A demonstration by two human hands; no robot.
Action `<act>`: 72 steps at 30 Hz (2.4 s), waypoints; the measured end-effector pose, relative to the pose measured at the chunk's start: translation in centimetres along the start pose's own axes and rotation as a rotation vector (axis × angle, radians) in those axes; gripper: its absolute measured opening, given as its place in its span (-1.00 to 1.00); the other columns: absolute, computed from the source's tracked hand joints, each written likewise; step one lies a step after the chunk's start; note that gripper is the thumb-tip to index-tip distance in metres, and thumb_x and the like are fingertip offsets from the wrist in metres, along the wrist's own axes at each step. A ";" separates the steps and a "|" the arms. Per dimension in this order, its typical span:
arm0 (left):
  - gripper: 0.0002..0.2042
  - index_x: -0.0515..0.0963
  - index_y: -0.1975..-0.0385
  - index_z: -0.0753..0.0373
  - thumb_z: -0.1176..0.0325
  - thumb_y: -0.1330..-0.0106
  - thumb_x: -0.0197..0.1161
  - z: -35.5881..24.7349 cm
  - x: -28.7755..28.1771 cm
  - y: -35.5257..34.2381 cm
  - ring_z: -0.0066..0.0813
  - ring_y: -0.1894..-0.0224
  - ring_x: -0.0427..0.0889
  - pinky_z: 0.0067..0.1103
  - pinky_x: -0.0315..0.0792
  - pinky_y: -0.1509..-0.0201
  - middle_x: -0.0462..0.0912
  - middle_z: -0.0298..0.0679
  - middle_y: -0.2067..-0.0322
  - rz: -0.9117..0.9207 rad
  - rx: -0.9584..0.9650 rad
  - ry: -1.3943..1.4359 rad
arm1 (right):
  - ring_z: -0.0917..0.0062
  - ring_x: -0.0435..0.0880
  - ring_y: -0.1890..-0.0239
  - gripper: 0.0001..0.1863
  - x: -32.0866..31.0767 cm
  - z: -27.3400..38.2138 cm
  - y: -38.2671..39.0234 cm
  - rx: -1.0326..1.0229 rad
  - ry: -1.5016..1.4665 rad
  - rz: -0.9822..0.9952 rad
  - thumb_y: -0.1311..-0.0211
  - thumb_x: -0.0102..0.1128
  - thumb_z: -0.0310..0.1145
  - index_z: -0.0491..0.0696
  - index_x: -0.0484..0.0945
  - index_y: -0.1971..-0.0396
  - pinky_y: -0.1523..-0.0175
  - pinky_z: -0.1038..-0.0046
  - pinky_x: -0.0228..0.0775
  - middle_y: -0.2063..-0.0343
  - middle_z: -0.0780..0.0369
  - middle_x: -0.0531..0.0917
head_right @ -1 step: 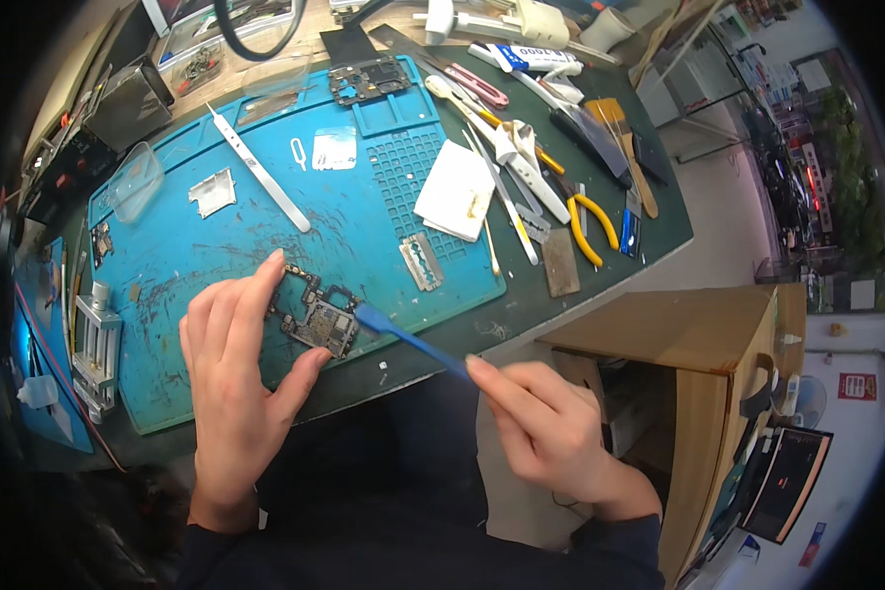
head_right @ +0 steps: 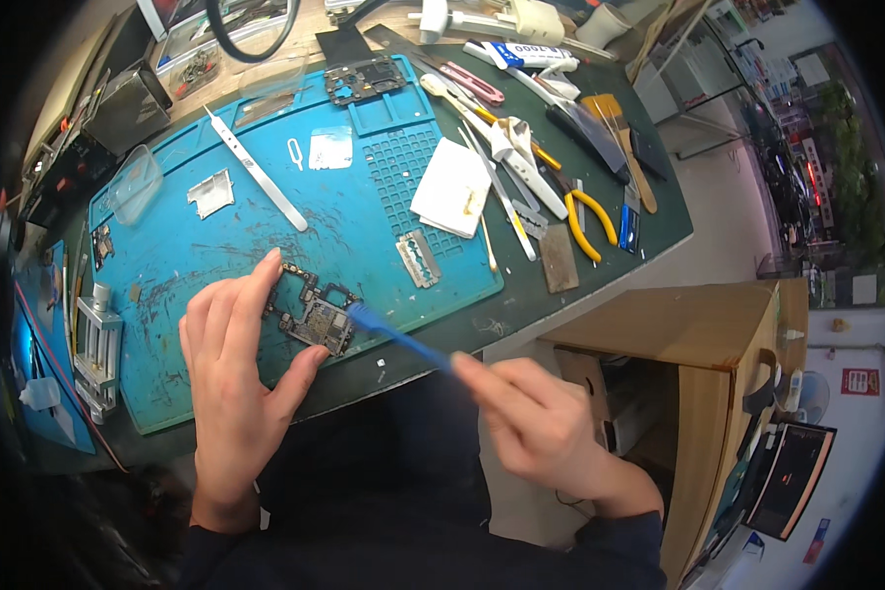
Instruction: The person disassembles a small electronic device held in a vise, removes a metal frame, and cleans the circuit board with a brush and liquid. They then use tweezers to adjust small components on the board.
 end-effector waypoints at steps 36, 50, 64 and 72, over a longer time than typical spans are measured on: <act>-0.38 0.53 -0.29 0.26 0.49 -0.14 0.49 -1.5 -0.5 -1.9 -0.02 -0.28 0.52 -0.28 0.32 -0.44 0.61 -0.07 -0.21 0.065 0.183 -0.005 | 0.55 0.60 0.43 -0.56 -3.2 -0.5 0.7 0.051 -0.205 -0.238 -0.35 0.21 -0.70 -0.17 0.66 -0.21 0.33 0.57 0.42 0.37 0.17 0.65; -0.79 0.57 -0.07 0.33 0.42 -0.54 0.29 4.2 -1.1 0.8 -0.57 0.24 0.71 -0.61 0.64 0.22 0.74 -0.27 0.13 0.230 -0.510 1.397 | 0.49 0.65 0.38 -0.51 1.5 3.2 0.8 -0.064 -0.462 -0.361 -0.32 0.25 -0.70 -0.13 0.63 -0.25 0.31 0.52 0.50 0.25 0.16 0.67; -0.75 0.54 -0.03 0.31 0.30 -0.53 0.32 3.6 -0.5 4.6 -0.68 0.39 0.39 -0.70 0.40 0.38 0.50 -0.44 0.34 0.292 -0.650 1.614 | 0.46 0.69 0.47 -0.45 2.8 5.4 1.2 -0.322 -0.324 -0.396 -0.05 0.31 -0.71 -0.12 0.73 -0.12 0.41 0.48 0.56 0.35 0.26 0.66; -0.74 0.53 -0.04 0.29 0.28 -0.53 0.31 2.2 -0.6 5.2 -0.71 0.40 0.25 -0.71 0.23 0.39 0.37 -0.48 0.36 0.439 -0.624 1.723 | 0.46 0.68 0.48 -0.45 2.3 5.8 1.9 -0.434 -0.332 -0.337 -0.01 0.32 -0.67 -0.08 0.75 -0.10 0.43 0.47 0.55 0.37 0.25 0.65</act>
Point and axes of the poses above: each hand's wrist, its own y-axis away from the middle knuckle, its own x-axis out of the palm, z = x × y, the point moved 7 cm from there along -y, towards the middle knuckle
